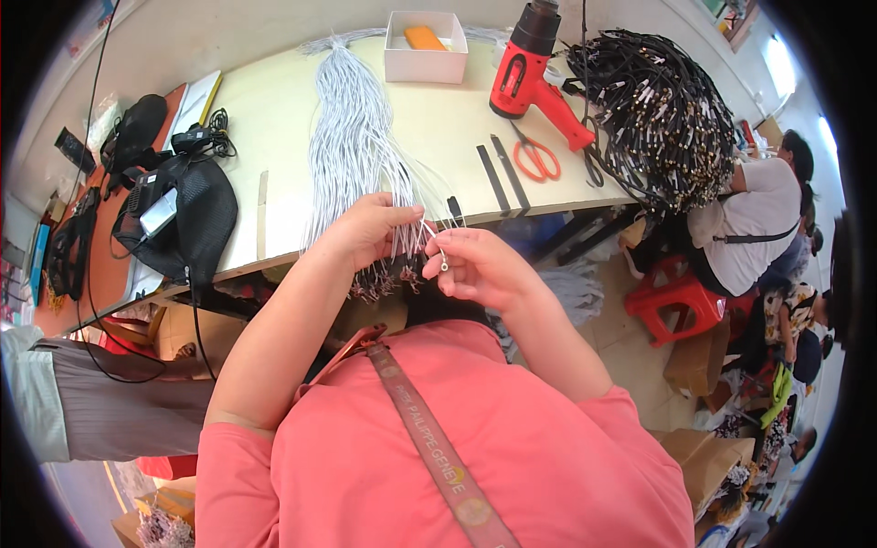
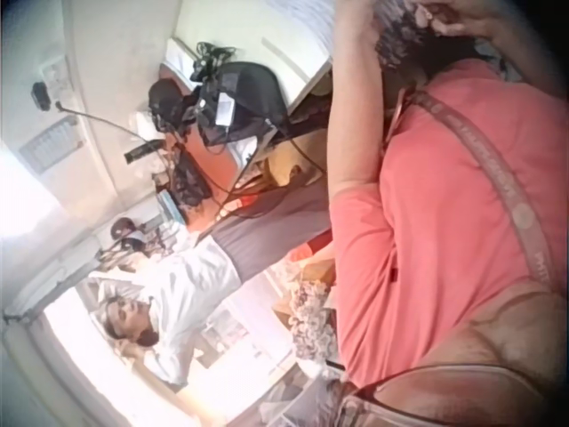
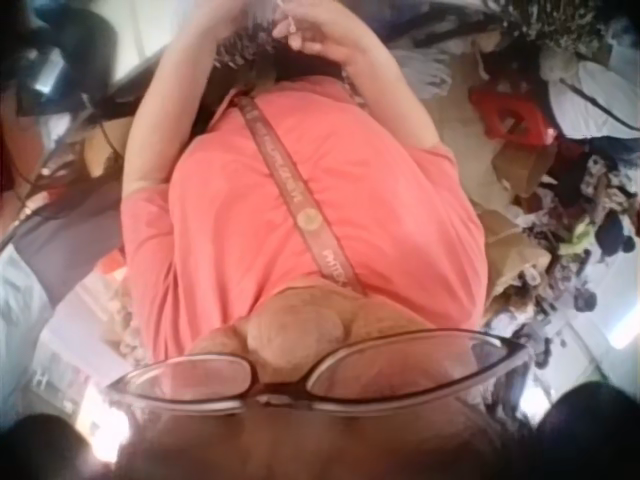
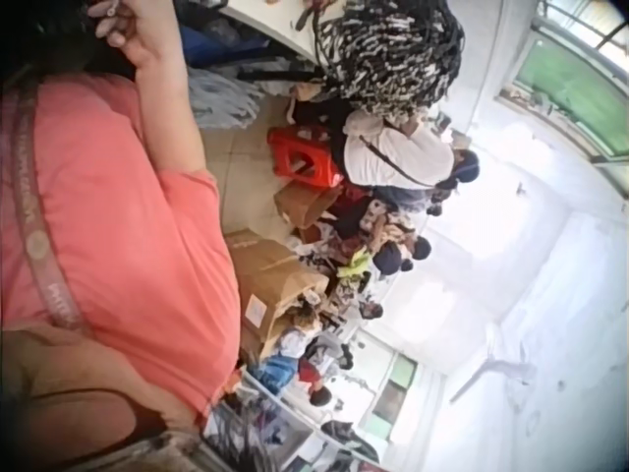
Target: The person places an adapter onto a wall outlet, puts on eyeglasses, and separates individual strands from a large bundle of wires with ring terminals by hand.
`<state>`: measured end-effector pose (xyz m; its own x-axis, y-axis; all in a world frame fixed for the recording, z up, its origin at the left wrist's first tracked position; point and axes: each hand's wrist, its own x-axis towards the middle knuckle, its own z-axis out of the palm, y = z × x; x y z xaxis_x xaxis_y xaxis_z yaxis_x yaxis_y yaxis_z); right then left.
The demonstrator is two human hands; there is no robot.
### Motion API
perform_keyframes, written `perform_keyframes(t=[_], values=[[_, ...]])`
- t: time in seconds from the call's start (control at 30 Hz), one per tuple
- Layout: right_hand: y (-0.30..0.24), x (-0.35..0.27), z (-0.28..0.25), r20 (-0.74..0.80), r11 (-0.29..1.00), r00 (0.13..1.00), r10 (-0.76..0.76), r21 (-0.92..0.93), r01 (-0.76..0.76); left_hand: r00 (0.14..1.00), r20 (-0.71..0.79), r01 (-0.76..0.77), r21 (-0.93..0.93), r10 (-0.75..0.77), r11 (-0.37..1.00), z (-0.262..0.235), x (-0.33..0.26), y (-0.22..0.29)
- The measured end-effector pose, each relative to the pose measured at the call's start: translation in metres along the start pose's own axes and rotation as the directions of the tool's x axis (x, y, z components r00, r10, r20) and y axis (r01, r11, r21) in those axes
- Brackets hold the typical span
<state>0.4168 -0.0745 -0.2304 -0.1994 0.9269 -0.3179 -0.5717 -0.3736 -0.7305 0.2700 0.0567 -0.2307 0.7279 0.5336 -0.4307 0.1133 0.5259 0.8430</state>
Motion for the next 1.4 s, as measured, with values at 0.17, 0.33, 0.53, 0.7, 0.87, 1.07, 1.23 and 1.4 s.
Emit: perform_keyframes(t=[0.17,0.33,0.53,0.7,0.87,1.07,1.23,1.4], values=[[-0.003,-0.002,0.012,-0.136,0.993,0.990,-0.034,-0.113,0.018,1.000,0.027,-0.005,-0.023,0.005,1.000,0.002,-0.004,0.001],[-0.005,-0.004,0.008,-0.150,0.990,0.984,-0.098,-0.120,0.080,1.000,0.015,-0.003,-0.049,0.004,0.999,0.002,-0.003,0.000],[-0.005,-0.007,0.007,-0.148,0.987,0.982,-0.121,-0.123,0.103,1.000,0.015,0.004,-0.052,-0.003,0.999,0.002,-0.004,0.001],[-0.001,-0.007,0.011,-0.155,0.983,0.981,-0.120,-0.159,0.095,1.000,-0.012,-0.009,-0.012,0.009,1.000,0.004,-0.004,0.001],[-0.005,-0.009,0.004,-0.186,0.971,0.958,-0.217,-0.137,0.193,1.000,-0.009,0.000,-0.037,0.000,0.999,0.004,-0.003,0.000],[-0.007,-0.011,-0.001,-0.202,0.941,0.927,-0.317,0.050,0.333,1.000,-0.003,0.006,-0.070,-0.007,0.998,0.007,-0.006,0.003],[-0.006,-0.010,0.001,-0.213,0.918,0.923,-0.321,0.172,0.359,1.000,0.025,-0.002,-0.101,0.005,0.995,0.003,-0.002,0.000],[-0.003,-0.007,0.001,-0.118,0.971,0.963,-0.241,-0.022,0.240,1.000,-0.006,0.009,-0.098,-0.010,0.995,0.006,-0.003,0.002]])
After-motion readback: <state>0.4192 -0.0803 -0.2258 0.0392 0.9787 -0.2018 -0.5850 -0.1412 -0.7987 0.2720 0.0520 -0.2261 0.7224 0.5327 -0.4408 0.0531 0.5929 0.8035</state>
